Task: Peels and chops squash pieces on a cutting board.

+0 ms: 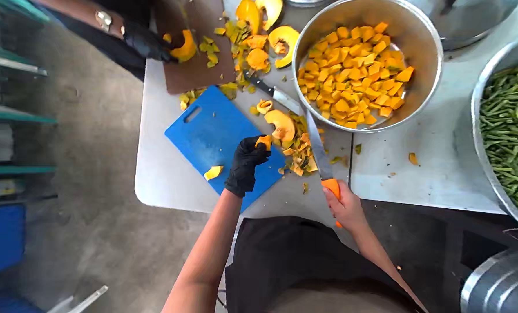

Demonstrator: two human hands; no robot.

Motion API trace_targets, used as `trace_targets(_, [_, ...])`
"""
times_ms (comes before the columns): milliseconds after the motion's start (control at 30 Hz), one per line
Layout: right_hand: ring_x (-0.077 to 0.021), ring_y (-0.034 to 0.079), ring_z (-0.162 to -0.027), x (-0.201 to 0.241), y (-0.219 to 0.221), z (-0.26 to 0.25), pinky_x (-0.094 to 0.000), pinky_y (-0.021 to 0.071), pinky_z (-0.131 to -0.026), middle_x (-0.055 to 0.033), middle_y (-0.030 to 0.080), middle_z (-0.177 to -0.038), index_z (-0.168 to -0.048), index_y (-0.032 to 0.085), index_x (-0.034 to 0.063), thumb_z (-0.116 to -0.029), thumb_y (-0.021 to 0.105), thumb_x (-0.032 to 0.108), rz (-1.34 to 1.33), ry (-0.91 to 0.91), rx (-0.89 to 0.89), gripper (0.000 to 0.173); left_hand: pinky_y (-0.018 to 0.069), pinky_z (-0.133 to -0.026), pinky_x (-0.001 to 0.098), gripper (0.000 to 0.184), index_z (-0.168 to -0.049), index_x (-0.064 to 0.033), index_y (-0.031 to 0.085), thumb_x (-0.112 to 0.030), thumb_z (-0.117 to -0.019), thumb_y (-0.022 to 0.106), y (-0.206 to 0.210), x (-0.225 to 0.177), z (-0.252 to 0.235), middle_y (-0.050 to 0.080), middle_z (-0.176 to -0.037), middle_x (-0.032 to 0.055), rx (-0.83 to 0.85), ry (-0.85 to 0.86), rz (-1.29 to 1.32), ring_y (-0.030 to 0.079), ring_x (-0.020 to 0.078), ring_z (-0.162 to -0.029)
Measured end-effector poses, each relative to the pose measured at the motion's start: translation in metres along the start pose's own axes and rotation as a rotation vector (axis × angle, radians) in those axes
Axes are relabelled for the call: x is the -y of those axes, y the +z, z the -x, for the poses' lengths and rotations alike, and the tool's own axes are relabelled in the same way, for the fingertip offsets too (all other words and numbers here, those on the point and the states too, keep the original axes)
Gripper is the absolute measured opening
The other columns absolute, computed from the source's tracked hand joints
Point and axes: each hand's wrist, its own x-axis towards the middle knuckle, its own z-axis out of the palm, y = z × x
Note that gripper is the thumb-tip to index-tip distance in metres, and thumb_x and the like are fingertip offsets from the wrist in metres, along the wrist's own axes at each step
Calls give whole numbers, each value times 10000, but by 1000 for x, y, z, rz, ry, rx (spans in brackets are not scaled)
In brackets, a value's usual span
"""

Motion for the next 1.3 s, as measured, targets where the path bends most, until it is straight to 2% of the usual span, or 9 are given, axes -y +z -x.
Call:
trace_targets(200, [-281, 657, -761, 11, 37, -6, -472, 545, -727, -176, 663, -889, -1295, 560, -49, -1082, 499, 333, 230, -2, 273, 442, 576, -844, 298, 243, -1168, 11, 592, 60, -933, 626, -54, 94, 25, 671, -1086, 69, -124, 75, -35, 660, 104, -924])
trace_targets(333, [-349, 675, -894, 14, 56, -11, -530, 530, -837, -230, 675, -980, -1314, 557, -50, -1090, 489, 333, 374, -13, 396, 448, 564, -851, 298, 234, -1178, 50, 672, 25, -949, 630, -81, 109, 33, 703, -1136, 148, -99, 115, -305, 668, 130, -955])
trace_targets(400, [-371, 680, -914, 15, 64, -14, -547, 527, -855, -246, 678, -989, -1321, 552, -52, -1095, 482, 336, 436, -17, 441, 455, 541, -922, 382, 230, -1162, 21, 718, 13, -943, 649, -87, 106, 35, 691, -1151, 182, -122, 170, -506, 657, 226, -1038])
trace_targets(500, [-377, 682, -915, 14, 77, -19, -545, 528, -860, -244, 678, -979, -1296, 561, -50, -1097, 478, 357, 501, -26, 463, 461, 508, -1010, 468, 319, -1259, 15, 676, -6, -942, 648, -97, 108, 39, 670, -1251, 222, -200, 170, -603, 646, 314, -1151])
trace_targets(600, [-395, 680, -925, 16, 86, -24, -555, 524, -861, -247, 676, -967, -1263, 566, -57, -1098, 473, 371, 549, -30, 452, 467, 534, -961, 402, 313, -1277, 35, 637, -51, -977, 633, -98, 108, 51, 679, -1220, 202, -351, 87, -465, 669, 239, -1077])
trace_targets(667, [-413, 683, -936, 18, 89, -27, -569, 524, -867, -260, 676, -965, -1269, 559, -64, -1101, 473, 351, 584, -49, 451, 456, 559, -832, 344, 268, -1223, 33, 636, -66, -973, 645, -95, 106, 60, 688, -1088, 150, -445, 11, -276, 659, 155, -906])
trace_targets(767, [-442, 688, -938, 25, 91, -32, -589, 527, -851, -277, 677, -958, -1252, 559, -79, -1100, 484, 331, 654, -105, 438, 444, 562, -749, 270, 223, -1187, 38, 621, -32, -976, 641, -86, 96, 70, 672, -997, 92, -430, -65, -75, 635, 81, -794])
trace_targets(933, [-483, 694, -950, 33, 90, -48, -627, 532, -832, -290, 684, -959, -1252, 560, -74, -1094, 501, 337, 783, -175, 468, 444, 577, -720, 265, 165, -1111, 33, 635, -49, -972, 668, -68, 100, 69, 679, -907, 74, -434, -205, 93, 651, 85, -741])
trace_targets(1300, [-482, 691, -1015, 43, 94, -63, -612, 537, -864, -285, 687, -1023, -1320, 527, -37, -1103, 472, 349, 980, -122, 551, 445, 589, -758, 290, 139, -1078, 52, 641, -32, -969, 663, -52, 108, 55, 692, -918, 101, -536, -175, 171, 675, 115, -786])
